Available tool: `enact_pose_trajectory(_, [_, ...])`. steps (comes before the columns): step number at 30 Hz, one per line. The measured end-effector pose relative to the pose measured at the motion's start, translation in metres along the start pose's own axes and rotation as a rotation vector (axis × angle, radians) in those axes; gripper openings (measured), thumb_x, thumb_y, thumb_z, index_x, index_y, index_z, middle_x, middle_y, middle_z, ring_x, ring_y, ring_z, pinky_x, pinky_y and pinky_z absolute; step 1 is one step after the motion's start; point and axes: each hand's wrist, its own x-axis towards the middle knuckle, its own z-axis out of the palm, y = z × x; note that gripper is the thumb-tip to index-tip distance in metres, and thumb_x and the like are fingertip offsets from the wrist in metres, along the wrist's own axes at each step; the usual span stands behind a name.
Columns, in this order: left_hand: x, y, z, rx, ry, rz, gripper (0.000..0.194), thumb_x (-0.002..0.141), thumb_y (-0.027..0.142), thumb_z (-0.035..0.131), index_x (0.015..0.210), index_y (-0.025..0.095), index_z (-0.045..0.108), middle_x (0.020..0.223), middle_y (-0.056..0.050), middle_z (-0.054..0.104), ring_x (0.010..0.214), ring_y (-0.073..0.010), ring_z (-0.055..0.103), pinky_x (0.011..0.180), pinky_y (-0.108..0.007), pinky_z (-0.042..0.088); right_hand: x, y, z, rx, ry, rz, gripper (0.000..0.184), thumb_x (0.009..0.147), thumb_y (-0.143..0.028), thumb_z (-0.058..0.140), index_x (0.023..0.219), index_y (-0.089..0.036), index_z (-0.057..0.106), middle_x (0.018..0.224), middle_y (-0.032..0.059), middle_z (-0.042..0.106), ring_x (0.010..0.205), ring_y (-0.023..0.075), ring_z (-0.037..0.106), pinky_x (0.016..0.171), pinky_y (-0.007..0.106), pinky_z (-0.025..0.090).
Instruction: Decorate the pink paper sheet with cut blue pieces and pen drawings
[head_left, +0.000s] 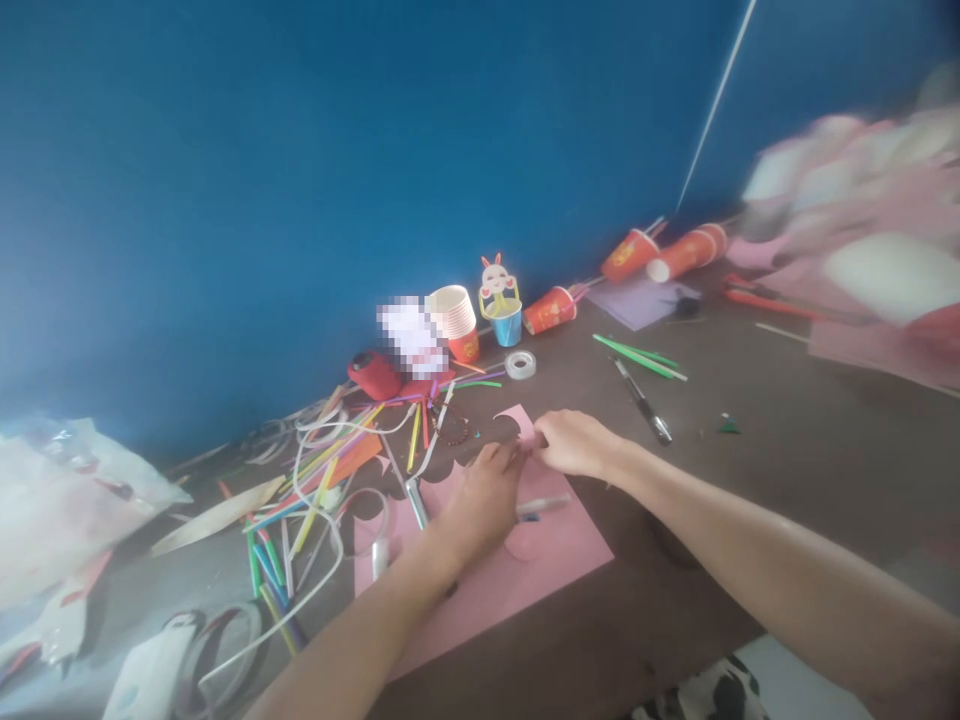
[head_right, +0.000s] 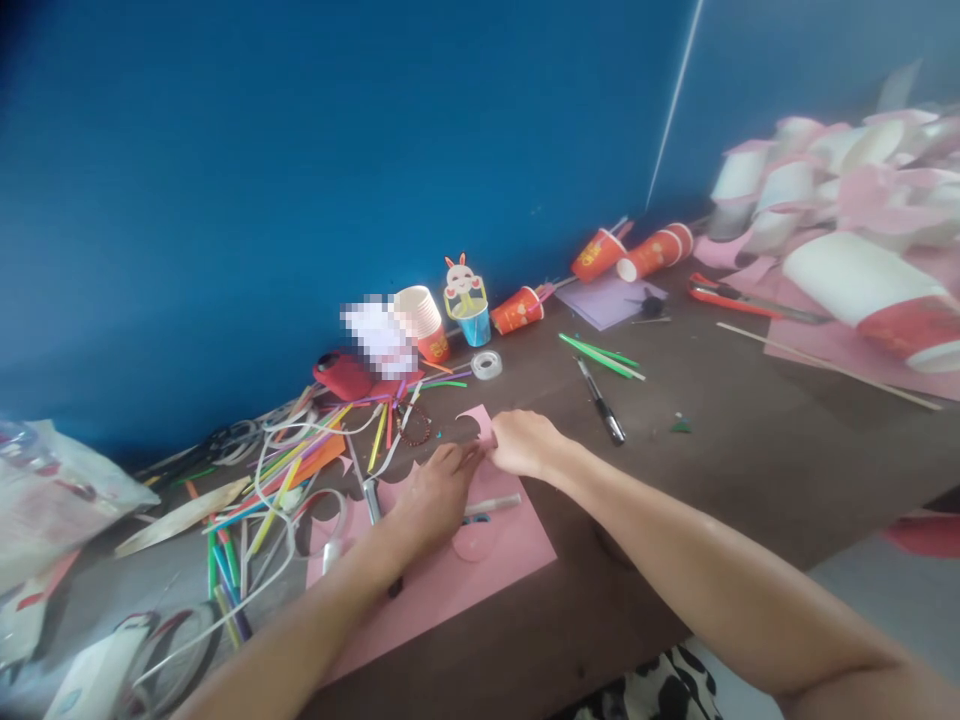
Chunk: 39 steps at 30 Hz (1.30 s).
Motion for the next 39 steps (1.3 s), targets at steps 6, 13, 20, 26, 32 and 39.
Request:
enact_pose_trajectory(6, [0.004, -0.006, 0.002, 0.012, 0.035, 0.015, 0.052, 0.081, 0.011, 0.039, 0.132, 0.014, 0.037, 0.136, -0.008, 0.043, 0.107, -0.0247, 0.045, 0.086, -0.038, 0.045, 0.005, 0.012, 0.005, 0.018, 0.046, -0.012, 0.019, 0.076, -0.029, 0.049, 0.068, -0.020, 0.064, 0.075, 0.0070, 0.069, 0.070, 0.0216, 0.065, 0.054, 0.026, 0.035])
enact_pose_trajectory(13, [0.008, -0.006, 0.000, 0.059, 0.022, 0.032, 0.043, 0.086, 0.018, 0.037, 0.129, 0.017, 0.043, 0.134, -0.004, 0.046, 0.101, -0.0243, 0.046, 0.077, -0.037, 0.048, 0.012, 0.017, 0.008, 0.024, 0.100, 0.029, 0.024, 0.078, -0.032, 0.046, 0.066, -0.021, 0.062, 0.071, 0.0058, 0.068, 0.067, 0.0198, 0.063, 0.054, 0.026, 0.032])
enact_pose_trajectory(20, [0.003, -0.004, -0.002, 0.067, 0.035, 0.039, 0.039, 0.085, 0.018, 0.037, 0.124, 0.016, 0.047, 0.134, -0.004, 0.046, 0.103, -0.0239, 0.047, 0.080, -0.039, 0.048, 0.009, 0.019, 0.003, 0.121, 0.101, 0.000, 0.018, 0.077, -0.023, 0.047, 0.069, -0.022, 0.063, 0.074, 0.0026, 0.069, 0.069, 0.0164, 0.061, 0.057, 0.024, 0.034])
enact_pose_trajectory(26, [0.003, -0.003, -0.003, 0.054, 0.042, 0.022, 0.037, 0.085, 0.017, 0.039, 0.121, 0.016, 0.049, 0.131, -0.008, 0.047, 0.105, -0.0241, 0.047, 0.085, -0.040, 0.046, 0.006, 0.020, 0.003, 0.140, 0.155, -0.024, 0.012, 0.075, -0.021, 0.050, 0.077, -0.023, 0.062, 0.079, -0.0005, 0.069, 0.070, 0.0158, 0.061, 0.059, 0.024, 0.035])
enact_pose_trajectory(32, [0.002, -0.001, -0.005, 0.045, 0.017, 0.021, 0.039, 0.085, 0.014, 0.039, 0.123, 0.016, 0.048, 0.129, -0.008, 0.049, 0.105, -0.0233, 0.048, 0.085, -0.039, 0.046, 0.007, 0.019, 0.007, 0.152, 0.099, -0.071, 0.017, 0.075, -0.018, 0.051, 0.083, -0.025, 0.064, 0.086, -0.0010, 0.070, 0.078, 0.0174, 0.062, 0.063, 0.024, 0.037])
enact_pose_trajectory(39, [-0.001, -0.001, -0.004, 0.033, 0.038, 0.026, 0.034, 0.086, 0.013, 0.038, 0.117, 0.016, 0.051, 0.126, -0.009, 0.050, 0.106, -0.0234, 0.049, 0.086, -0.039, 0.047, 0.002, 0.016, -0.002, 0.113, 0.087, -0.069, 0.020, 0.076, -0.014, 0.052, 0.088, -0.024, 0.064, 0.085, 0.0000, 0.069, 0.072, 0.0144, 0.061, 0.060, 0.023, 0.036])
